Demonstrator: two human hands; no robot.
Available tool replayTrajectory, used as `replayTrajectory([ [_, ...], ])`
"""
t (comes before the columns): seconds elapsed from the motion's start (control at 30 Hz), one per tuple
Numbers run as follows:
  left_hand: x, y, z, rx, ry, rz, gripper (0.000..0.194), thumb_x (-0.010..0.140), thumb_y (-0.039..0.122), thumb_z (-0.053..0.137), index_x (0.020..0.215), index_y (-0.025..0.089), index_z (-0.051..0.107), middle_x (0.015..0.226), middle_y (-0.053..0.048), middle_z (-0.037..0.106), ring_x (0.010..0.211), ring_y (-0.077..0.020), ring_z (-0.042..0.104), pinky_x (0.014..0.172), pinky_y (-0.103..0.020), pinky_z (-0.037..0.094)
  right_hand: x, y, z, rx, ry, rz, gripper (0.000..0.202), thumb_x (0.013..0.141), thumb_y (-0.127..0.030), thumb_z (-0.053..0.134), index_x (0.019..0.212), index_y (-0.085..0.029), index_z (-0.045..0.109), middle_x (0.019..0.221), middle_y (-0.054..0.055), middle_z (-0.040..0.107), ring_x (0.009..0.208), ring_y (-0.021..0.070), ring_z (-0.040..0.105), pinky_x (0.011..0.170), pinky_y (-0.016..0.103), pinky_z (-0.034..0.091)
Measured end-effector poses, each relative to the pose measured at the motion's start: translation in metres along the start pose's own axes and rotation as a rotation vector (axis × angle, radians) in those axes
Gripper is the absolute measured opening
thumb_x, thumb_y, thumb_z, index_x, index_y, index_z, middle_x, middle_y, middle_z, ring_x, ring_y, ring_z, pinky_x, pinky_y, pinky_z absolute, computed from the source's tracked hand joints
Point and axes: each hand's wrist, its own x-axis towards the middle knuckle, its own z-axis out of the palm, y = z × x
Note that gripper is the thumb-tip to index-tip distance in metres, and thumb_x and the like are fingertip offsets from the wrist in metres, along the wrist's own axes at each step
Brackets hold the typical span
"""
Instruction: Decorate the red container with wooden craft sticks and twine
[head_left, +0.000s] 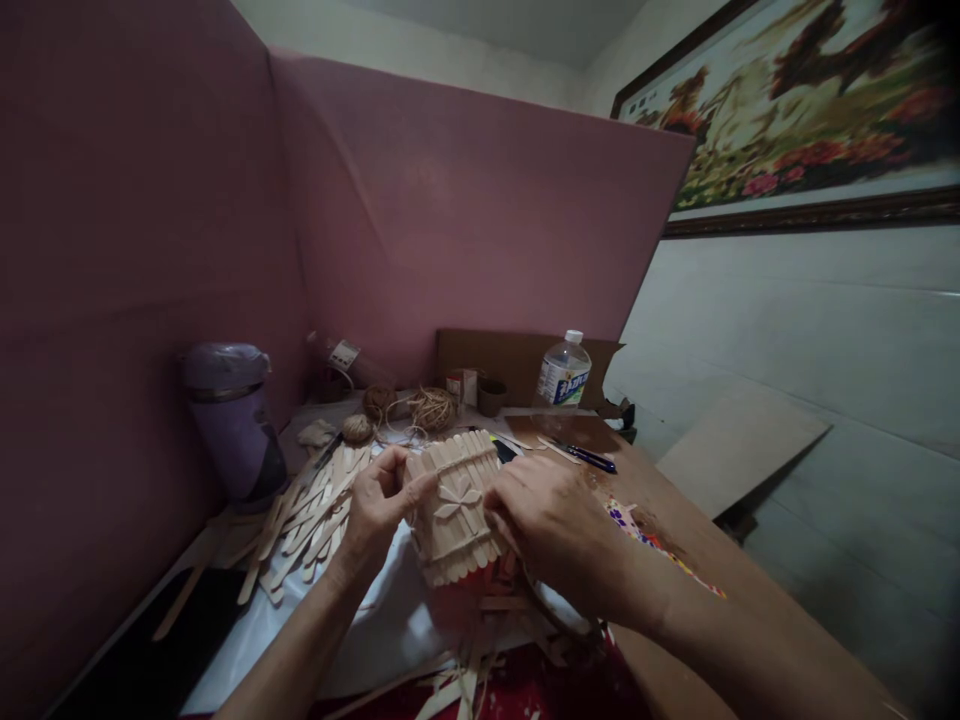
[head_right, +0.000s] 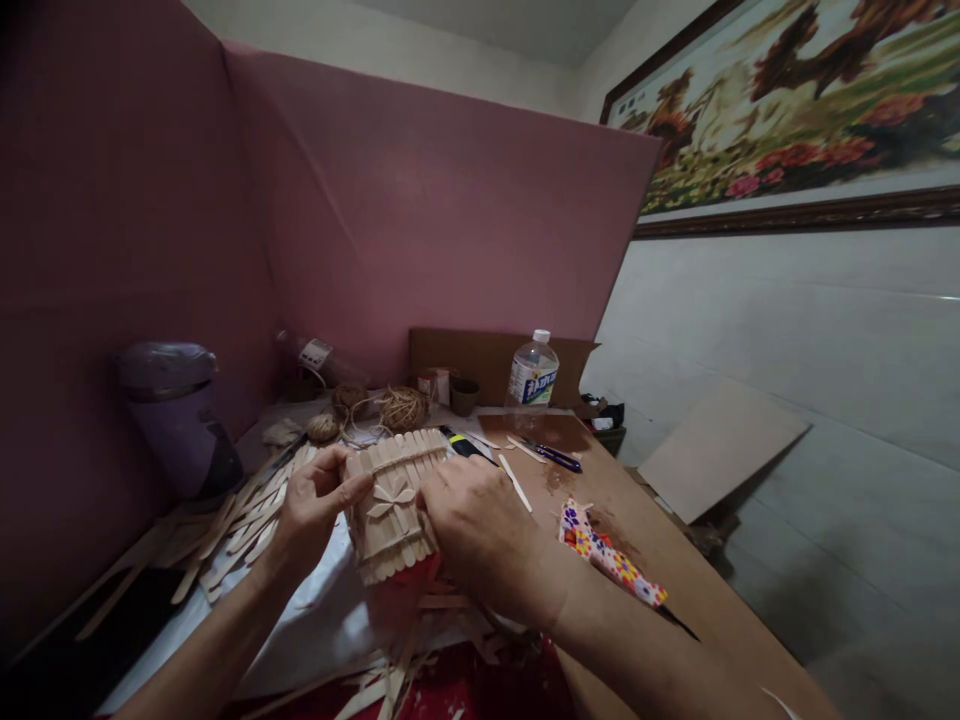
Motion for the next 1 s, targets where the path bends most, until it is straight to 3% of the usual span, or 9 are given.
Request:
replayTrajectory([
  [0.13,0.0,0.0,0.001,-0.01,-0.002,0.007,0.027,0.067,0.035,0.072,0.07,0.017,0.051,0.059,0.005,0.048,0.054,-0.0089,0.043,0.051,-0.02,0.035,0.001,-0.003,0.0,-0.124,0.003,-0.038,0.016,0.084,-0.013,0.05,0.07,-0.016,0.056,0.069,0.006,0.06,0.063,0.0177,0.047,0.06,0.031,0.029],
  [0.27,0.0,0.001,0.002,-0.017,-0.008,0.001,0.027,0.068,0.035,0.072,0.071,0.017,0.052,0.061,0.004,0.051,0.056,-0.0094,0.045,0.053,-0.021,0.036,-0.002,-0.003,0.009,-0.085,0.018,-0.018,0.012,0.084,-0.01,0.049,0.075,-0.015,0.055,0.074,0.007,0.059,0.066,0.0184,0.048,0.061,0.03,0.032],
  [0.5,0.0,0.001,0.005,-0.021,-0.009,0.021,0.027,0.067,0.035,0.072,0.068,0.016,0.052,0.059,0.004,0.048,0.055,-0.0086,0.043,0.052,-0.02,0.035,-0.011,0.002,0.02,0.252,0.069,0.186,0.011,0.085,-0.011,0.042,0.079,-0.016,0.05,0.08,0.007,0.057,0.073,0.0187,0.049,0.065,0.03,0.039],
  [0.73,0.002,-0.006,0.002,-0.037,0.002,-0.008,0.026,0.068,0.035,0.071,0.07,0.016,0.052,0.061,0.004,0.05,0.056,-0.009,0.045,0.054,-0.02,0.036,-0.011,0.014,0.009,0.594,0.174,0.476,0.013,0.091,-0.019,0.041,0.08,-0.018,0.049,0.074,0.001,0.055,0.068,0.0136,0.051,0.062,0.025,0.038],
  [1.0,0.002,-0.002,0.003,-0.01,0.006,0.009,0.025,0.068,0.035,0.071,0.071,0.016,0.054,0.061,0.004,0.051,0.056,-0.0092,0.046,0.053,-0.02,0.037,-0.009,0.007,0.002,0.352,0.028,0.179,0.007,0.085,-0.014,0.052,0.081,-0.016,0.057,0.082,0.004,0.06,0.081,0.0174,0.052,0.073,0.031,0.036],
])
